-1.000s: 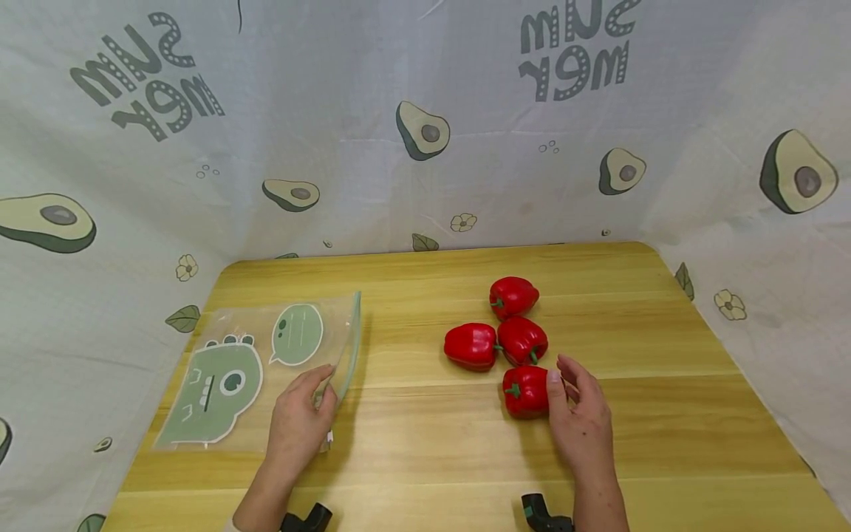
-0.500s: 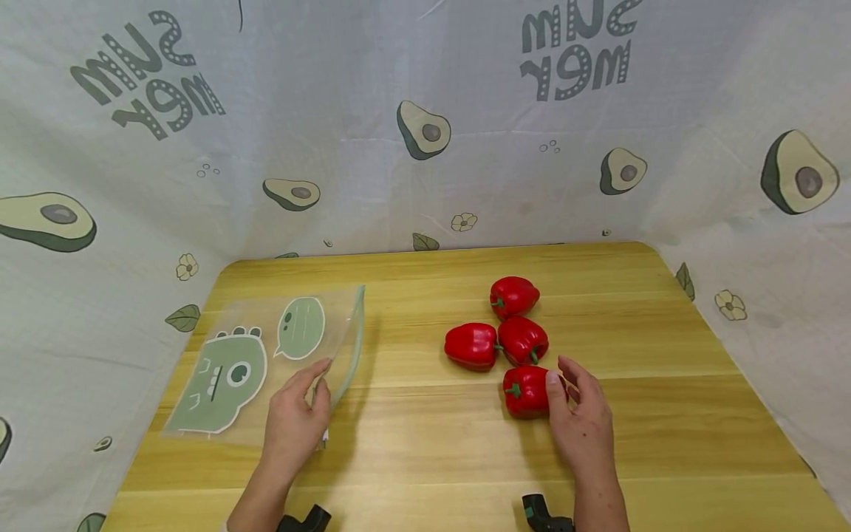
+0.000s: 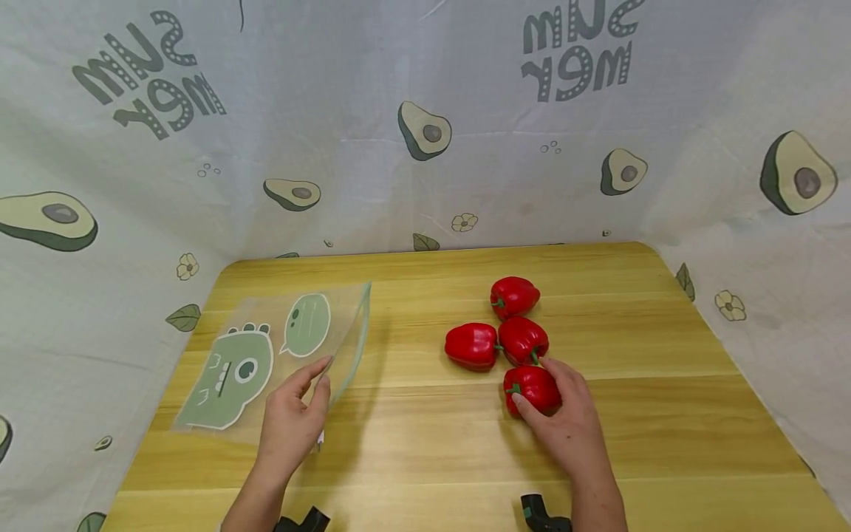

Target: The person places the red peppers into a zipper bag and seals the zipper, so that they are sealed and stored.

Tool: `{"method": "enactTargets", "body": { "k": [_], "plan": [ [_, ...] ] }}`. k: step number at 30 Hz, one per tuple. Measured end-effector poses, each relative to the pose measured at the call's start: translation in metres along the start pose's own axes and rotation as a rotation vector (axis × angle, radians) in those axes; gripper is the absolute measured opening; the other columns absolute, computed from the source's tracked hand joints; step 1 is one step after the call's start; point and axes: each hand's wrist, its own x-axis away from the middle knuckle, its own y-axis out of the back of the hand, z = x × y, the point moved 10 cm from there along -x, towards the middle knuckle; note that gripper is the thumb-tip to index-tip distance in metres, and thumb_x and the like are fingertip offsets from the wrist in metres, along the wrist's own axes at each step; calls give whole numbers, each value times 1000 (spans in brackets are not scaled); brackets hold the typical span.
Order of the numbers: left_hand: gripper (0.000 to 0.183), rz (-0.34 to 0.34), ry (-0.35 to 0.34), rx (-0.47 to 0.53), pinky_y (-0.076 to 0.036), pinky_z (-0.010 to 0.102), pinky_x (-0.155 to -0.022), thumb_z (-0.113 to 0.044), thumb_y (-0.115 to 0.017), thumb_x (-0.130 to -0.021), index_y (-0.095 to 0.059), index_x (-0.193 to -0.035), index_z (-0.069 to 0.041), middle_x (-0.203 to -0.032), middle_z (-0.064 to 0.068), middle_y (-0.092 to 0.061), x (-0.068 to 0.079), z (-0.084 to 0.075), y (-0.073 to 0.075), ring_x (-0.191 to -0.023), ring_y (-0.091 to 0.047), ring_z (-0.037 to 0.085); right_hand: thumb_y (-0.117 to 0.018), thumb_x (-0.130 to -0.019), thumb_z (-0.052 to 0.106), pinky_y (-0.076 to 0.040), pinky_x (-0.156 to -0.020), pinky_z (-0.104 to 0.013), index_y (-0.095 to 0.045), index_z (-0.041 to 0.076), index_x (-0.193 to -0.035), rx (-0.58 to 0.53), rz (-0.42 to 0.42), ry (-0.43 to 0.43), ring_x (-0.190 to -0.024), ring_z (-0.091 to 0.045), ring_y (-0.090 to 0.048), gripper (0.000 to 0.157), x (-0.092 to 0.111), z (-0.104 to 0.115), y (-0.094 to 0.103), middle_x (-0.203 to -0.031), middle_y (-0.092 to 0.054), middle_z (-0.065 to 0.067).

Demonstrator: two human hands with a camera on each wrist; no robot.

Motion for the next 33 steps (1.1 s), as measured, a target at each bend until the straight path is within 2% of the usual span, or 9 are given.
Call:
{"method": "enactTargets", "body": {
  "k": [1, 4, 7, 16, 25, 31, 33],
  "plan": [
    [31, -1, 2, 7, -54, 45, -91, 0, -66, -93, -74, -122, -8, -125, 9, -74, 0, 0, 0, -94, -65, 15, -78, -89, 36, -41, -106, -73, -38, 8, -155, 8, 10, -2, -137, -51, -36, 82, 0, 0, -1, -157, -33, -27],
    [31, 4, 4, 42, -54, 53, -100, 1, -66, -93, -74, -122, -7, -125, 11, -74, 0, 0, -1, -109, -70, 26, -80, -87, 36, -42, -104, -73, -36, 9, -156, 32, 43, -7, -137, -53, -34, 86, 0, -1, -5, -159, -30, -28],
    [31, 5, -4, 55, -50, 57, -105, 2, -64, -93, -74, -122, -7, -124, 12, -74, 0, -1, -1, -123, -66, 30, -81, -86, 36, -42, -103, -73, -35, 10, -157, 47, 65, -9, -137, -54, -33, 88, 0, -3, -7, -159, -28, -29],
    [30, 24, 46, 75, -51, 47, -104, -2, -67, -94, -74, -122, -9, -126, 7, -73, 0, -1, -5, -111, -65, 15, -79, -88, 41, -43, -103, -73, -38, 7, -154, 53, 43, -11, -135, -51, -37, 85, 1, -2, -4, -156, -34, -28],
    [31, 25, 25, 102, -51, 49, -105, -1, -67, -93, -74, -121, -9, -125, 7, -74, 0, 0, -8, -117, -65, 16, -76, -89, 47, -44, -103, -71, -37, 4, -154, -19, -5, -15, -133, -49, -40, 87, 4, 4, 4, -153, -38, -27],
    [30, 20, 16, 106, -50, 49, -106, 0, -67, -92, -75, -120, -9, -124, 6, -74, 0, -1, -7, -120, -65, 17, -78, -89, 41, -46, -105, -64, -38, 6, -155, -83, -62, 0, -130, -42, -43, 85, 6, 12, 10, -149, -43, -22],
    [31, 17, 11, 104, -50, 50, -106, 0, -67, -92, -75, -120, -10, -123, 6, -74, 0, -1, -7, -121, -65, 18, -79, -89, 39, -49, -105, -58, -38, 7, -155, -97, -79, 4, -131, -40, -44, 84, 7, 15, 11, -148, -44, -21]
  ]
}}
